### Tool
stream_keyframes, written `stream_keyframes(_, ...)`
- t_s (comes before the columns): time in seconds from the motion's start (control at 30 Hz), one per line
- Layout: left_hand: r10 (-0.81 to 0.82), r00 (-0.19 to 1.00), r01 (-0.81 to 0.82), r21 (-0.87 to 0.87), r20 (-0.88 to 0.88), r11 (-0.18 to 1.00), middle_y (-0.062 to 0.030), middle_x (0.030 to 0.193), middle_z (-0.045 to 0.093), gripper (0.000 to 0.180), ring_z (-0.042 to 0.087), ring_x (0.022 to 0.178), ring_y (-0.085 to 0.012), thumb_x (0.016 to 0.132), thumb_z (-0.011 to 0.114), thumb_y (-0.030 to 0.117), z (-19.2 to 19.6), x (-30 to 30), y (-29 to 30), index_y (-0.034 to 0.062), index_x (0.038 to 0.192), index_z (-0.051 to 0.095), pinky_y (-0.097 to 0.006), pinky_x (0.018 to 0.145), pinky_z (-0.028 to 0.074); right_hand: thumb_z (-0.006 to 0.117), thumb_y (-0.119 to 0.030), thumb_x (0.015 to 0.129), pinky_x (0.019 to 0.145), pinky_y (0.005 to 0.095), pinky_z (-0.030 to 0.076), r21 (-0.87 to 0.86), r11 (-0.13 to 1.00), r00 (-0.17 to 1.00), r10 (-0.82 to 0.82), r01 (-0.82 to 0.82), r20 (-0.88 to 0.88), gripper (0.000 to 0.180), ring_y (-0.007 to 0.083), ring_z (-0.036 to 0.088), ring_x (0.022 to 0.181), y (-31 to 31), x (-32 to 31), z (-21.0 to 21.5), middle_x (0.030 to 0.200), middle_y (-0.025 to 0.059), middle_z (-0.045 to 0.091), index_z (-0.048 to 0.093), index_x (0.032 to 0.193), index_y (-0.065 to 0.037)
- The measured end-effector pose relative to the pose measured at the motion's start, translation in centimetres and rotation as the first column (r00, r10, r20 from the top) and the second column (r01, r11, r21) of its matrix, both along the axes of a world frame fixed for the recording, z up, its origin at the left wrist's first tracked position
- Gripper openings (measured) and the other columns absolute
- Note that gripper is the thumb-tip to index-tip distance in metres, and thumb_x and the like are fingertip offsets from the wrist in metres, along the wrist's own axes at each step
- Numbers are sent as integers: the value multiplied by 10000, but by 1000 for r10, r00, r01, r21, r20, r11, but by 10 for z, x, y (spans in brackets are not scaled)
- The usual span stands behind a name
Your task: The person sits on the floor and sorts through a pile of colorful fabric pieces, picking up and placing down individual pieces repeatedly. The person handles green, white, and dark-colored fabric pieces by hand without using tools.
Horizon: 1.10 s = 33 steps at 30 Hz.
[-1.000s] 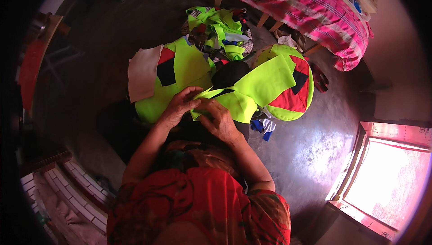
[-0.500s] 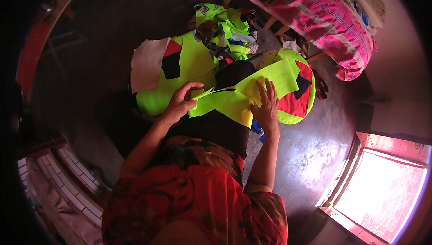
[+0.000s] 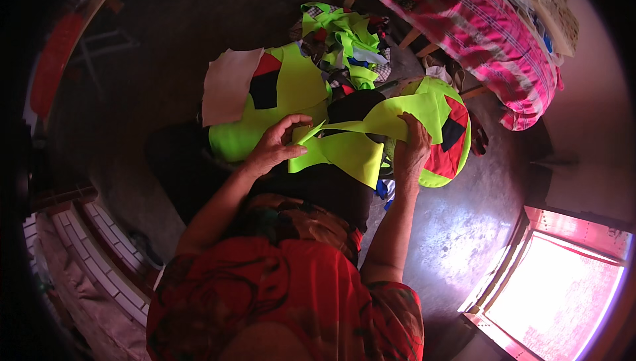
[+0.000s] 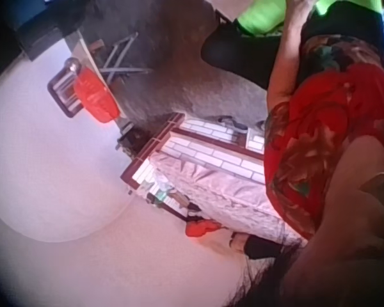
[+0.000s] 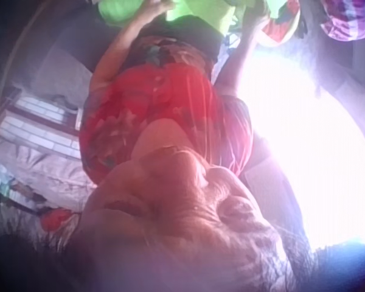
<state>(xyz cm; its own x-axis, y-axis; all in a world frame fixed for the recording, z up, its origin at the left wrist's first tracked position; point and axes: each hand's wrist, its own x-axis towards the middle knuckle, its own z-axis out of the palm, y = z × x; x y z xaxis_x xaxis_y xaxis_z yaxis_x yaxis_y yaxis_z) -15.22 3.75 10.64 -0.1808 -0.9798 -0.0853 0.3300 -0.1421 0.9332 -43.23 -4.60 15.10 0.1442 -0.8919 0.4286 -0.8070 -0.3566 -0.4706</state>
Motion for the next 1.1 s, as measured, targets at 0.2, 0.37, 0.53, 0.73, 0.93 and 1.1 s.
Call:
stream_keyframes(0.2,-81,994,86,67,-72,994,-14,1168,511,493,502,1021,-104,818,708,64,-6,5,-3,69,1270,511,-258,889,436,526,23,749,786,359,511,-152,985,986,97,-77,132,298,296,661,899,-2,43,52,957,113,670,638,1017,-47)
stream_keyframes(0.37,-35,973,62,-114,227,992,1,1068,565,387,518,985,-101,800,719,40,-13,6,0,56,1164,588,-257,871,442,573,69,712,761,317,520,-183,982,985,70,-41,158,347,248,672,871,-5,63,61,925,94,673,664,1011,-79)
stream_keyframes(0.53,130,907,-47,-209,401,977,-9,960,607,321,545,922,-102,770,747,31,-21,5,2,26,1061,611,-264,846,455,592,97,703,748,303,528,-197,980,986,24,10,167,359,233,680,843,-4,66,58,911,86,683,664,1011,-74)
stream_keyframes(0.73,111,907,-55,-148,407,987,-17,930,619,322,572,807,-113,750,786,70,-23,6,3,19,1015,610,-268,774,483,597,88,701,759,313,531,-213,970,967,-58,113,247,332,226,683,851,-11,48,52,913,100,692,658,1000,-42)
stream_keyframes(0.93,28,909,32,-135,415,990,-42,874,673,381,608,729,-96,738,814,133,-13,5,4,-4,1038,622,-257,715,501,590,68,700,753,321,521,-176,981,986,-48,76,157,309,246,675,854,-14,32,40,921,98,682,671,973,-52)
stream_keyframes(1.1,-15,856,87,-115,516,990,-61,836,689,342,614,711,-89,780,777,183,-14,9,4,-27,1013,641,-258,678,497,584,62,705,745,327,520,-141,990,993,13,3,115,314,264,669,848,-15,28,32,913,102,675,677,969,-80)
